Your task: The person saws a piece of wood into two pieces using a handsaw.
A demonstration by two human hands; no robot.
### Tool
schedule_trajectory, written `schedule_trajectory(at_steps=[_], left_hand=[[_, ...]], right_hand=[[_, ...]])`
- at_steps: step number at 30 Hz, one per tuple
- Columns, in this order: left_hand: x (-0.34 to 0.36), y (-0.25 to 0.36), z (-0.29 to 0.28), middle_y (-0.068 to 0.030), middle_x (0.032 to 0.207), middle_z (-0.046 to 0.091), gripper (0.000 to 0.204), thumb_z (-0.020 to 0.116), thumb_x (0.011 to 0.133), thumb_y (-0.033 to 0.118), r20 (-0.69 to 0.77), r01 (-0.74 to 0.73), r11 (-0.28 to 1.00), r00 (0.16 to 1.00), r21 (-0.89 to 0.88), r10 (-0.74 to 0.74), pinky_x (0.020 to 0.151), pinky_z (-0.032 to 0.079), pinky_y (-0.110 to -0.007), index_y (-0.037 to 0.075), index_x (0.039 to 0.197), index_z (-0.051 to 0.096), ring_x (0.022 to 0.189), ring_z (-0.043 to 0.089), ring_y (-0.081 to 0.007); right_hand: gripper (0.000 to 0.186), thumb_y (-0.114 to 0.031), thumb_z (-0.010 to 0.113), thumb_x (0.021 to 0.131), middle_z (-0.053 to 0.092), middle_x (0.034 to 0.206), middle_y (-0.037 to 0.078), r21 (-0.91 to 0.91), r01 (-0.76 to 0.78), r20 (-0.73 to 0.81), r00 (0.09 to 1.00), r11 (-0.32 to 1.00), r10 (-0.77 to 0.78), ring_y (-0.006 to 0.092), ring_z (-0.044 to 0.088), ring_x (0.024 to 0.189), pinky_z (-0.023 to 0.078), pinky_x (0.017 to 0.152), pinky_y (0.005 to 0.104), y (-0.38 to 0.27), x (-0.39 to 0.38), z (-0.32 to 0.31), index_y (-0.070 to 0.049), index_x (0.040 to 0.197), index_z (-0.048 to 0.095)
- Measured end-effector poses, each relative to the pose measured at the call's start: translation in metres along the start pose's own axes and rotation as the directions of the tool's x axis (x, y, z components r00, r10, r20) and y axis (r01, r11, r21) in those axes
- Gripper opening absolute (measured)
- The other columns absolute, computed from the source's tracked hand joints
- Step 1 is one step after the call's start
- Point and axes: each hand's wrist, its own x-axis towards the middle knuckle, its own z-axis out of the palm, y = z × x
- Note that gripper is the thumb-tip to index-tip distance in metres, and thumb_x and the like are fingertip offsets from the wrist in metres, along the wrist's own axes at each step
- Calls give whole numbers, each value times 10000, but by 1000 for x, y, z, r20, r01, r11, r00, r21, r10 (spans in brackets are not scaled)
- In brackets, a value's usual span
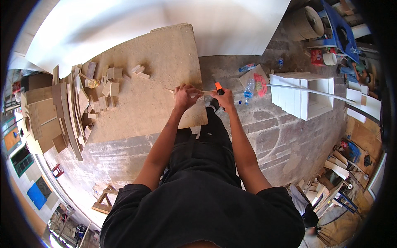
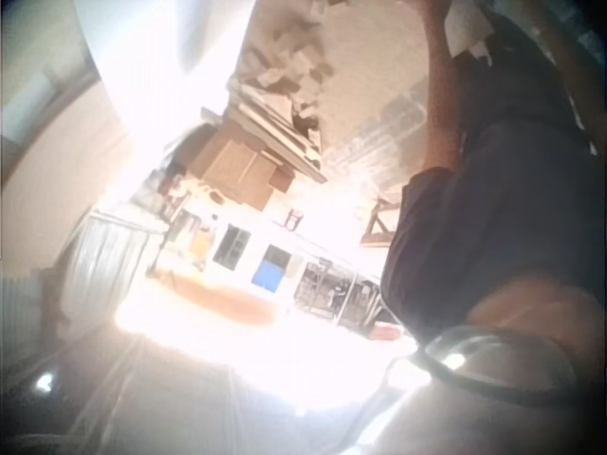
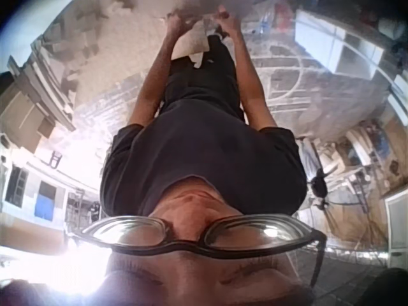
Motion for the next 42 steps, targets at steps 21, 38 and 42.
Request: schedule_trajectory(at_steps=[21, 38, 42], left_hand=[[21, 8, 11, -133, 1396, 495, 557, 639, 929, 368, -239, 184, 966, 961, 182, -138, 1010, 348, -516, 147, 1410, 469, 1269, 441, -347], [23, 9, 25, -116, 1474, 415, 558, 582, 960, 368, -225, 176, 964, 966, 199, -130, 1048, 302, -523, 155, 1448, 415, 1339, 392, -341], [28, 2, 33, -133, 1504, 394, 606, 582, 953, 421, -226, 89, 883, 974, 461, 20, 1066, 282, -528, 152, 1461, 391, 1354, 387, -331]], right_hand=[[335, -294, 878, 708, 707, 723, 54, -36, -9, -32, 999, 999, 7, 178, 672, 675, 531, 686, 358, 13, 9, 10, -46, 900, 761], [322, -253, 862, 761, 596, 618, -29, -42, 48, -31, 998, 998, -50, 81, 533, 459, 423, 426, 267, 10, 9, 6, -38, 977, 759], [309, -239, 859, 764, 594, 614, -25, -46, 87, -36, 995, 995, -89, 83, 528, 454, 420, 423, 270, 9, 11, 7, -36, 974, 758]])
